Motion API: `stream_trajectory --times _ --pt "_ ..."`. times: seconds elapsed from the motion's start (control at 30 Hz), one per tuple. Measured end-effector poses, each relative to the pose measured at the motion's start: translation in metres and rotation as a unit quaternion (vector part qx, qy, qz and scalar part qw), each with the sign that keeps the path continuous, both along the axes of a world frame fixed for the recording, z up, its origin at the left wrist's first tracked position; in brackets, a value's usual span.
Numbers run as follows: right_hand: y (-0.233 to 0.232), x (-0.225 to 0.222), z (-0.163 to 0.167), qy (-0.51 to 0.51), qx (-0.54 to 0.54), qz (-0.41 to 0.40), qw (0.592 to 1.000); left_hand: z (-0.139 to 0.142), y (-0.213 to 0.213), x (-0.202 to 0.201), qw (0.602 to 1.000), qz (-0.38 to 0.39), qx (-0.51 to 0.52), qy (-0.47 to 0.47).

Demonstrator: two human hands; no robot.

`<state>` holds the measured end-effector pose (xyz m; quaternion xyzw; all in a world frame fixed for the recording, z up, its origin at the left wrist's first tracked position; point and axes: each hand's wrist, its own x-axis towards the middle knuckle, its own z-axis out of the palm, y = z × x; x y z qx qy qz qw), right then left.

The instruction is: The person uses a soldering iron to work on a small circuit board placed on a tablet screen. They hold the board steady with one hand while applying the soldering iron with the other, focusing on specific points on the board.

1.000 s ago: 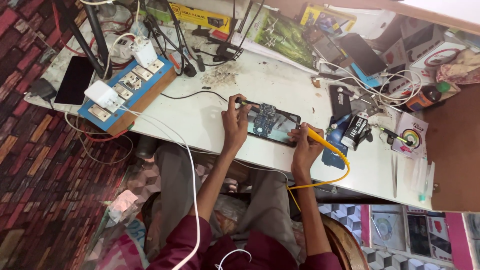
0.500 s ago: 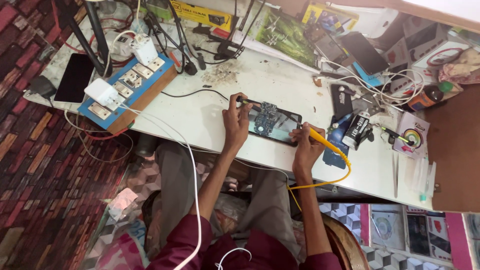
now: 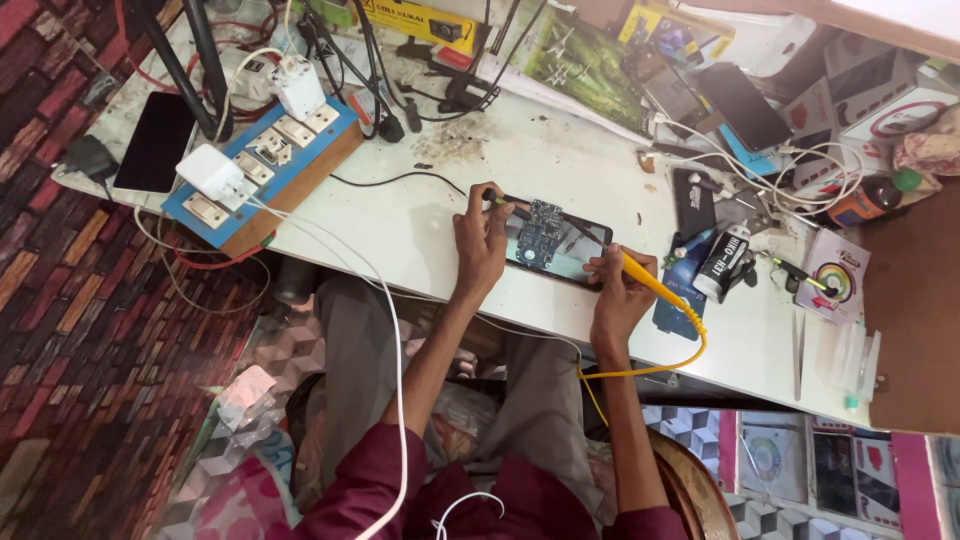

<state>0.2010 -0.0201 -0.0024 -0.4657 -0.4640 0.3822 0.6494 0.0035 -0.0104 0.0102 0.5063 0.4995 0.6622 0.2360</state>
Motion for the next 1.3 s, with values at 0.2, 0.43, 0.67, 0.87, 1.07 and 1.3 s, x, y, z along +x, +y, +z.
stream_trajectory --times 0.2,0.43,0.67,0.87,1.07,1.3 --pt "0.002 0.003 -0.004 0.048 -0.009 -0.005 0.999 0.001 -0.001 0.000 1.000 -0.005 -0.027 -0.002" --pt "0.004 0.005 -0.008 0.045 -0.010 -0.007 0.999 0.002 -0.001 0.002 1.000 -0.004 0.001 -0.005" --pt "0.004 0.007 -0.008 0.035 -0.003 0.004 0.999 0.003 0.000 0.003 1.000 -0.019 -0.004 -0.013" --pt "0.002 0.008 -0.004 0.003 -0.003 0.013 1.000 0.004 0.000 0.003 1.000 -0.017 -0.018 -0.001" --pt "0.000 0.006 0.001 -0.017 0.005 0.013 1.000 0.006 0.000 0.003 0.999 -0.028 -0.010 -0.014" --pt "-0.005 0.005 0.007 -0.042 -0.002 0.019 0.999 0.006 0.000 0.002 0.999 -0.028 -0.016 0.003"
